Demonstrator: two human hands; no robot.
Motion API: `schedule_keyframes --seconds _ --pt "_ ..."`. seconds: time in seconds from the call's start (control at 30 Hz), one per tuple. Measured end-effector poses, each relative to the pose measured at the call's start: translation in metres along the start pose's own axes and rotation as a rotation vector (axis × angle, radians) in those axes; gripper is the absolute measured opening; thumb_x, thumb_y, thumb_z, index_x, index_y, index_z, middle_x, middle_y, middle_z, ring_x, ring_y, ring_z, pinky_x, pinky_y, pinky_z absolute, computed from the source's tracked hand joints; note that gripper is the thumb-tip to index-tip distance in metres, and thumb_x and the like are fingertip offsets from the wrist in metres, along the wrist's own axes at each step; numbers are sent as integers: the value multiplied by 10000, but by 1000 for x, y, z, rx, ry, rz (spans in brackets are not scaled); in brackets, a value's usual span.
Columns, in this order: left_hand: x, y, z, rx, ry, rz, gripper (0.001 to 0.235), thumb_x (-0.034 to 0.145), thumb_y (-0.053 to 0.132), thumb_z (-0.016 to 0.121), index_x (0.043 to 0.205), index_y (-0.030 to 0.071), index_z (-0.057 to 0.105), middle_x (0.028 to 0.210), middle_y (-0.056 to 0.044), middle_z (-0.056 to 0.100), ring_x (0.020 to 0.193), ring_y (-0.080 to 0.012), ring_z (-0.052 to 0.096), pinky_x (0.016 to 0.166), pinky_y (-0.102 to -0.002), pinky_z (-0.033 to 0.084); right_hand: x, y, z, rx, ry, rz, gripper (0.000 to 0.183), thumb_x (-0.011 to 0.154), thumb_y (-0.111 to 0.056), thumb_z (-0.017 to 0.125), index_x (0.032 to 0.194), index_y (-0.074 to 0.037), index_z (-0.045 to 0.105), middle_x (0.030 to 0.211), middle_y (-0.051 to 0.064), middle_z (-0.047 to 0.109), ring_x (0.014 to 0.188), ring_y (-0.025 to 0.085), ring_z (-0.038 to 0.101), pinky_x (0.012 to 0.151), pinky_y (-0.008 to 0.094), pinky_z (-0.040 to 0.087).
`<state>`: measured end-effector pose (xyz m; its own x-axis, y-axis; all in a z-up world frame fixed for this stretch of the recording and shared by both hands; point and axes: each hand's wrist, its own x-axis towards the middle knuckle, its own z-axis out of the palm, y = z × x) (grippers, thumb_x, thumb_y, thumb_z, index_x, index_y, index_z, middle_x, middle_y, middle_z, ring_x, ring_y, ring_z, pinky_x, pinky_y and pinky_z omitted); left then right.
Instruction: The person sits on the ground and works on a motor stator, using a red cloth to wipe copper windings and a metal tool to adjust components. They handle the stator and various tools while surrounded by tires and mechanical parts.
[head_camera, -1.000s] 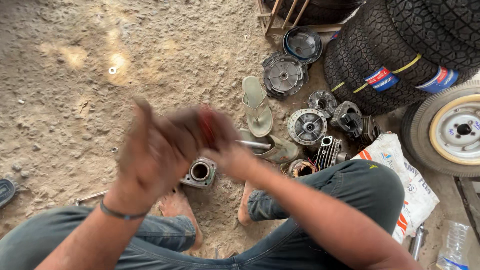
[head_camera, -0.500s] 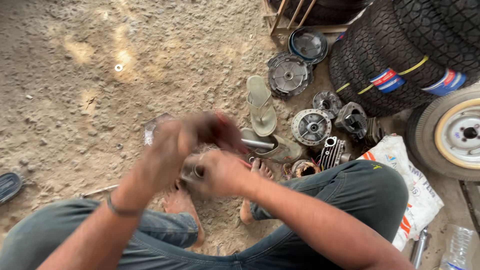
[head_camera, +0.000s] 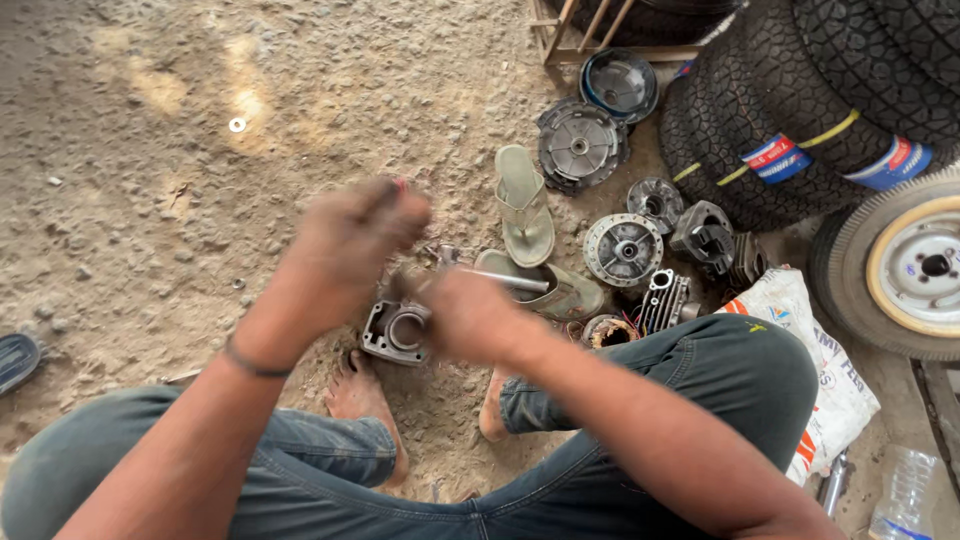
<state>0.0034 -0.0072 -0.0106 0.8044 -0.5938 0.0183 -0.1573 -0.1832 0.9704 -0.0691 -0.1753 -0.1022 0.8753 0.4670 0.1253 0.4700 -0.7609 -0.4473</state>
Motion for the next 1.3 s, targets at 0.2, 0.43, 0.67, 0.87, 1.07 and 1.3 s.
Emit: schedule_keyframes --seconds 0.2,0.43,0.67,0.87,1.07,1.3 --pt "-24 2 14 14 -490 56 655 995 562 467 1020 -38 731 793 -160 706 725 -244 663 691 -371 560 14 20 -53 122 194 595 195 960 -305 731 1007 -116 719 788 98 728 688 239 740 666 402 578" --pt "-3 -6 -6 170 70 3 699 1027 586 394 1107 -20 732 965 -186 748 846 -300 728 758 -391 562 1 0 -13 39 57 -173 224 855 -172 727 1064 -89 722 975 115 756 869 317 720 736 427 565" --pt "-30 -2 16 -492 -580 266 635 1113 552 486 1236 -58 611 1100 -242 695 1028 -344 669 885 -508 537 6 29 -33 143 266 302 122 933 -227 722 993 -123 698 829 73 727 712 233 728 658 373 578" --pt "4 31 -10 342 215 -94 588 986 555 570 1185 27 737 970 -184 727 846 -323 719 757 -436 586 4 0 -21 -17 62 26 108 856 -163 769 913 -107 695 761 81 683 715 268 703 640 407 563" --pt "-25 12 18 -312 -563 142 477 1027 424 563 1282 25 617 1164 -143 731 1044 -238 718 901 -359 581 4 30 -64 177 344 540 149 995 -237 703 1043 -98 727 768 93 751 688 213 722 627 380 578" --pt "-6 -9 -1 174 -5 86 458 1056 421 569 1099 -20 688 1036 -153 715 981 -263 685 882 -379 561 9 -19 -41 3 48 -36 199 845 -190 751 1017 -96 721 821 120 733 779 294 718 702 402 565"
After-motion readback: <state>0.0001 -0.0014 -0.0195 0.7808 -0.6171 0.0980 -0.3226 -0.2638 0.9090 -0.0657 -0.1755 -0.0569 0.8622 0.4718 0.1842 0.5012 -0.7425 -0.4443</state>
